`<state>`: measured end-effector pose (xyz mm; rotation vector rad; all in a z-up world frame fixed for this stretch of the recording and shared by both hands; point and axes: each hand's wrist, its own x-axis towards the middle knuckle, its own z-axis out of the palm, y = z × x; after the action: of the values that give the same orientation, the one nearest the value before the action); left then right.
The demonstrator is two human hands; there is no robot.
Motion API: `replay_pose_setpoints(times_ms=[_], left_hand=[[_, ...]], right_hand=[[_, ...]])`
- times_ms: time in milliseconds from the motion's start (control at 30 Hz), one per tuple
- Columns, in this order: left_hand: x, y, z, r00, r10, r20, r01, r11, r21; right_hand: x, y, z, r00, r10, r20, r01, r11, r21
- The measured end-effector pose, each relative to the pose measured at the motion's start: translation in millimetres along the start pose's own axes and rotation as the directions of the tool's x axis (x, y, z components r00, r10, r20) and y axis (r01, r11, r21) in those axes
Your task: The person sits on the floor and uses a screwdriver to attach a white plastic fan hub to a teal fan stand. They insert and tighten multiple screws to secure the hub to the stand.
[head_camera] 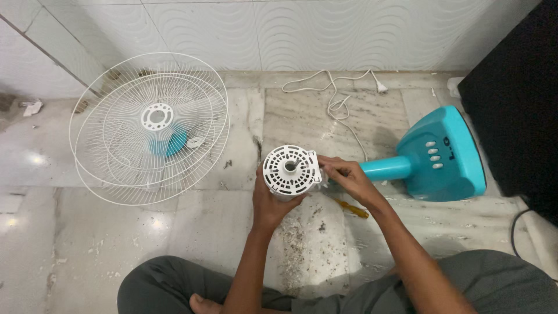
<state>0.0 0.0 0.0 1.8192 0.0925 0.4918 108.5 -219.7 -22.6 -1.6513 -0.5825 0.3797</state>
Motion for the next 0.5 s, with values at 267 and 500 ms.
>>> replay_pose_setpoints(times_ms=[267,500], left_hand=[[-7,10,5,0.998,-0.027,-0.065,0.026,0.999,-0.022],[-7,18,9,0.994,-0.045,-0.096,0.053,0.995,0.085]], right_hand=[[13,-45,0,0.979,0.203,0.029,-0.203,0.979,-0.006],[32,-59,-16,0.933,0.293,0.211,-0.237,0.938,-0.254]])
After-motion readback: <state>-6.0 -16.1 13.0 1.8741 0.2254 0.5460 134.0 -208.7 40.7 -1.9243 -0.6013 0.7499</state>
